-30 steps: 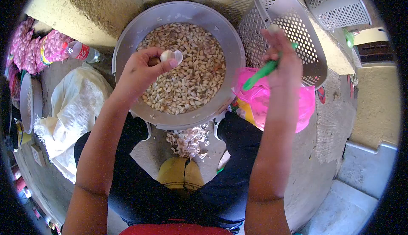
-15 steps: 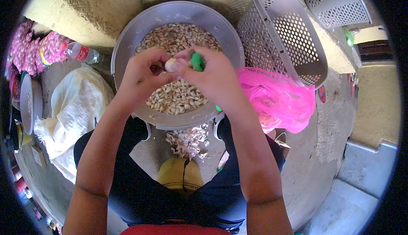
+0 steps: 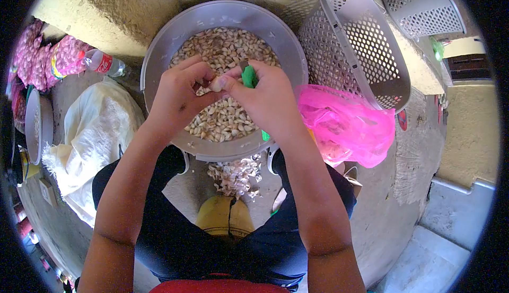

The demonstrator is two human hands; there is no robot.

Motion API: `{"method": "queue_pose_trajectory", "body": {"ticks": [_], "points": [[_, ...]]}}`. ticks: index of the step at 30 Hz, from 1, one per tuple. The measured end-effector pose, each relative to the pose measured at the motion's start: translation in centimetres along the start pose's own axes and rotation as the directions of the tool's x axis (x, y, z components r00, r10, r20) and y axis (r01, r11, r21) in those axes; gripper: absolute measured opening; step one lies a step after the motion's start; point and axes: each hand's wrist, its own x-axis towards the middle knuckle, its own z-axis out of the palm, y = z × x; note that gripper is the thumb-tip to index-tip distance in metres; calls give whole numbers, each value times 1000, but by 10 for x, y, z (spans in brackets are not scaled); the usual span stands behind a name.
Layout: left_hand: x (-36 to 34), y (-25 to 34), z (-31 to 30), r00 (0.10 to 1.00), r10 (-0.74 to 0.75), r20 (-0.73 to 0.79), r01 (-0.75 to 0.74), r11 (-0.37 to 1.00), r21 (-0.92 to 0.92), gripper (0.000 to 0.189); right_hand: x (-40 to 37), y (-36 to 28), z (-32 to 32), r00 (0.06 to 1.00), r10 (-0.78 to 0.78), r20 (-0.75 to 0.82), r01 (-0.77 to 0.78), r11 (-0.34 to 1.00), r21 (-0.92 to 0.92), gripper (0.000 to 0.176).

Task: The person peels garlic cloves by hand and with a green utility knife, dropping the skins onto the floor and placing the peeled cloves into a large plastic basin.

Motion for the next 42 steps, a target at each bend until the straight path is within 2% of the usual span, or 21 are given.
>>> {"method": "queue_pose_trajectory", "body": {"ticks": [8,12,13,14,15,17,18,21,24,27,30,33,36,39,42], "points": [[-1,-2,2,997,79,2,-79,993,83,20,2,9,-3,997,69,-22,-70,997,-23,16],[-1,-2,3,998,63,12,-64,998,29,20,1,12,4,988,-83,-131,58,981,-183,17],[-1,-2,3,997,-61,52,66,992,-107,21,3,17,6,978,-144,-151,114,975,-190,17],[0,-2,5,978,-177,108,198,951,-235,21,4,20,7,964,-204,-170,170,966,-197,18],[0,-3,6,943,-281,177,327,878,-351,21,4,18,6,975,-137,-173,113,984,-141,18],[2,-7,6,906,-338,255,423,760,-493,22,4,13,4,986,-1,-166,-3,1000,-28,17],[3,-9,6,885,-361,295,466,690,-554,22,4,12,3,988,7,-155,-10,1000,-19,17],[2,-15,6,894,-364,260,444,656,-610,22,4,12,2,991,37,-129,-36,999,13,17],[3,-14,0,851,-385,359,523,551,-650,21,3,10,3,992,58,-112,-51,997,64,18],[2,-16,1,800,-365,476,585,305,-751,20,2,8,4,992,56,-113,-47,996,82,18],[2,-11,2,803,-377,462,574,277,-771,20,4,12,4,990,27,-137,-21,999,45,18],[2,-15,0,800,-325,505,578,194,-792,21,5,14,4,989,2,-147,1,1000,16,19],[1,-15,3,795,-357,490,579,209,-788,21,4,15,6,987,-20,-161,15,999,-31,20],[3,-6,1,789,-419,449,610,447,-655,21,4,16,8,985,-35,-168,22,996,-81,22],[3,-9,2,798,-413,439,601,504,-620,21,5,19,8,985,-42,-170,24,994,-110,23]]}}
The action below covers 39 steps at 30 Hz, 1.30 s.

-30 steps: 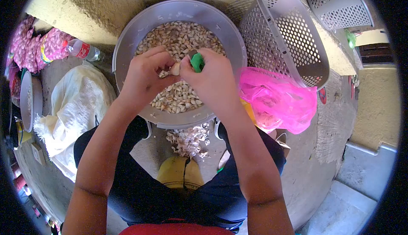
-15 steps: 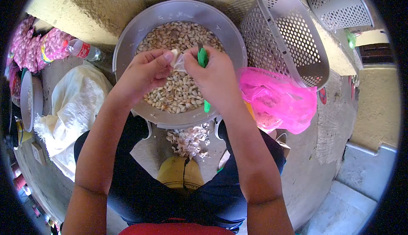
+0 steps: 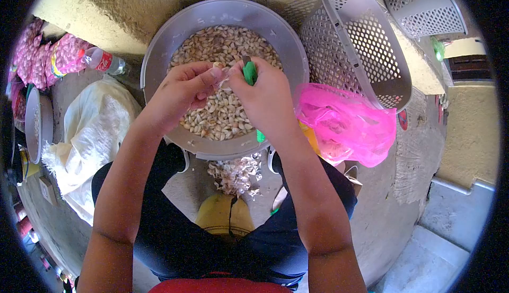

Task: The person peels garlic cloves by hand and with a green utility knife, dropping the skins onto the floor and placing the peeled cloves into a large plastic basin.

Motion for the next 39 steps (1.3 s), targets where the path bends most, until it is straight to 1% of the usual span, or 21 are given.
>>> {"method": "queue_pose_trajectory", "body": {"ticks": [2,5,6,8,11,12,14,17,20,21,24,26,29,30,33,36,38,39], "points": [[-1,1,2,1000,-11,-16,10,998,-57,20,2,2,0,1000,-12,-20,12,999,-40,25],[0,-2,1,1000,-10,-21,6,986,-168,20,2,2,1,999,49,-22,-50,997,-63,26],[1,-4,1,1000,-6,-20,2,978,-210,20,3,4,2,998,54,-16,-54,998,-19,27],[1,-3,4,998,16,-57,-26,985,-169,22,3,10,5,998,63,-5,-63,995,71,28],[0,-2,5,993,78,-86,-83,995,-63,27,-2,-12,1,955,263,138,-287,935,207,33],[0,-1,4,991,103,-91,-105,994,-20,29,-4,-10,2,975,184,123,-203,965,167,33],[1,-3,8,988,92,-121,-93,996,-8,31,-6,-6,5,994,21,104,-30,996,82,35],[0,-3,8,990,68,-127,-67,998,12,32,-6,-8,6,994,69,87,-77,992,99,34],[-1,-3,8,987,83,-140,-75,996,57,31,-4,-3,5,995,57,86,-70,986,149,31],[-1,-3,8,984,94,-149,-84,994,75,31,-4,-1,6,996,42,74,-51,990,128,30],[2,-9,7,976,152,-158,-117,971,207,27,-5,2,8,998,12,54,-15,998,64,24],[2,-10,8,966,174,-191,-132,968,215,26,-4,0,8,999,15,52,-15,1000,16,20],[0,-6,6,960,195,-199,-135,950,282,24,-2,2,5,989,-73,131,68,997,44,17],[0,-5,4,960,200,-195,-132,941,313,24,-3,1,5,988,-84,129,78,996,49,16],[6,-14,-2,901,415,-128,-313,825,471,23,-4,0,7,986,-104,132,97,994,60,15],[5,-13,-3,932,349,-100,-269,850,453,23,-5,2,6,985,-88,147,80,995,54,13],[1,-7,-1,972,200,-121,-148,928,342,22,-5,-1,4,986,-52,156,46,998,40,13],[0,-4,0,985,123,-124,-83,955,285,22,-5,-3,4,986,-90,143,88,996,17,13]]}}
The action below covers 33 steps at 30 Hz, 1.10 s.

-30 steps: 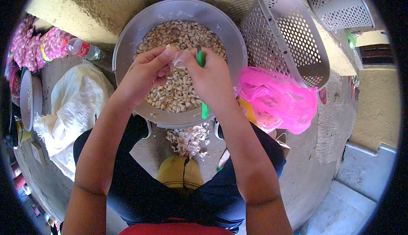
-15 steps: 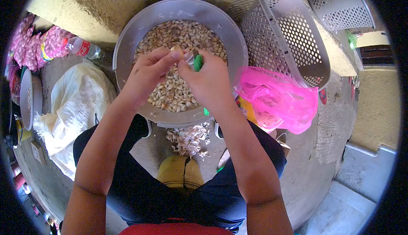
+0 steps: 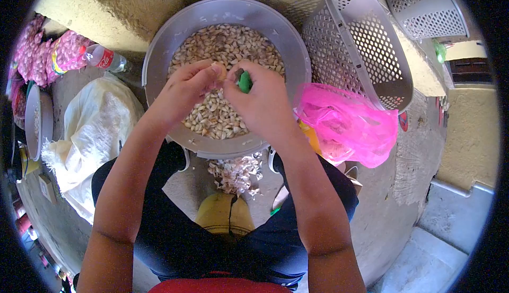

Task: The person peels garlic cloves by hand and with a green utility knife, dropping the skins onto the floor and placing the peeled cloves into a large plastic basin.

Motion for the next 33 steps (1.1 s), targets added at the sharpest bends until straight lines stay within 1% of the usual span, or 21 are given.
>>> {"method": "queue_pose_trajectory", "body": {"ticks": [3,6,8,9,11,14,15,17,18,20,21,22,23,24,25,26,27,30,31,33], "points": [[0,0,0,991,-95,93,112,973,-201,22,0,-3,-3,994,-106,-25,104,990,-95,13],[-3,5,-1,978,-156,140,189,947,-260,23,1,-4,-5,983,-181,-31,173,968,-182,13],[-2,5,-2,975,-159,155,192,955,-225,24,1,-3,-6,977,-210,-36,197,956,-216,13],[-1,4,-2,973,-161,163,193,959,-208,24,1,-3,-6,970,-233,-63,213,949,-233,13],[-2,1,-3,969,-142,203,168,979,-115,25,2,-1,-6,953,-280,-115,241,932,-269,12],[-6,3,-3,952,-114,285,112,993,25,28,8,-6,-19,957,-52,-285,-10,977,-213,12],[-7,4,-3,942,-105,318,87,994,71,28,9,-8,-23,966,12,-257,-65,978,-199,12],[-6,3,-2,959,-96,268,76,993,85,29,11,-11,-29,970,141,-197,-176,969,-172,14],[-6,3,-3,966,-93,241,72,993,93,30,10,-7,-30,989,72,-132,-103,965,-240,14],[-4,9,-8,990,-63,124,58,997,45,28,5,6,-28,998,-55,11,55,932,-358,16],[-3,11,-11,997,-49,65,48,999,20,28,1,10,-25,993,-2,122,53,907,-418,15],[0,8,-12,1000,1,13,-1,1000,16,26,-4,14,-22,972,58,226,58,877,-476,15],[4,2,-14,998,50,-42,-50,999,15,24,-9,18,-18,938,123,325,73,844,-531,15],[6,-1,-16,990,101,-98,-99,995,17,24,-17,22,-11,898,151,414,139,795,-591,17],[6,-1,-17,980,152,-125,-140,985,105,22,-25,26,-2,848,187,496,210,740,-639,19],[7,-1,-18,968,205,-147,-175,966,192,21,-33,38,11,744,299,597,240,715,-657,23],[6,-1,-18,953,257,-163,-206,939,277,20,-40,46,22,616,408,674,273,692,-669,28],[5,0,-16,914,387,-120,-318,869,380,21,-56,42,31,436,525,730,264,701,-662,45],[5,1,-15,909,402,-109,-330,855,400,21,-54,38,27,491,519,700,258,681,-686,62],[4,4,-13,897,432,-92,-352,826,440,22,-40,57,23,725,350,593,141,768,-625,64]]}}
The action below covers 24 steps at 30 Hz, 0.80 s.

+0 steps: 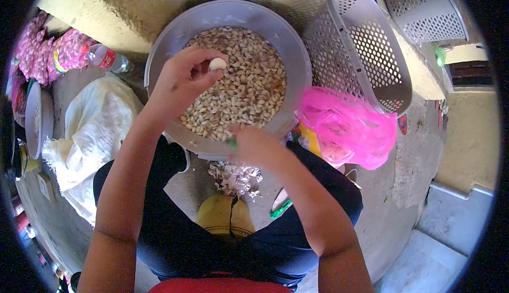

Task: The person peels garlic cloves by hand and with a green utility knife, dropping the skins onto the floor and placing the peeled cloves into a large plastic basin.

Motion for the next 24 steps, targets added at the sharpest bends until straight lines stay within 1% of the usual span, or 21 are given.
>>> {"method": "queue_pose_trajectory", "body": {"ticks": [1,2,3,4,5,6,8,9,12,14,17,20,24], "points": [[-1,2,-1,1000,0,20,0,1000,10,21,3,3,-12,982,29,-187,16,972,233,58],[-2,5,-1,999,1,41,-2,1000,18,20,3,4,-25,929,102,-355,74,891,448,52],[-3,7,0,998,3,64,-5,1000,24,19,0,-2,-39,919,144,-366,130,766,629,49],[-4,6,3,995,34,91,-37,999,32,19,-6,-10,-55,910,191,-367,187,603,776,46],[-5,2,6,991,64,117,-69,997,40,19,-9,-14,-64,903,235,-359,244,408,880,43],[-6,0,9,985,94,143,-102,994,49,19,-8,-14,-64,902,237,-362,248,404,881,40],[-9,0,12,981,89,170,-109,988,114,23,-6,-13,-64,898,242,-367,256,392,884,34],[-9,1,13,979,86,184,-113,983,145,26,-5,-11,-63,907,242,-345,254,337,906,34],[-10,0,14,976,129,174,-154,978,140,26,-5,-6,-61,935,222,-276,246,154,957,33],[-9,2,15,982,130,136,-141,987,77,26,-7,-4,-61,953,188,-238,240,11,971,32],[-8,9,12,986,125,111,-127,992,12,24,-10,-7,-63,960,156,-231,244,-75,967,29],[-7,13,9,989,107,98,-104,994,-34,22,-11,-7,-67,966,98,-241,250,-101,963,28],[-6,13,9,994,81,76,-75,994,-76,26,-12,-8,-69,961,101,-258,266,-82,960,30]]}}
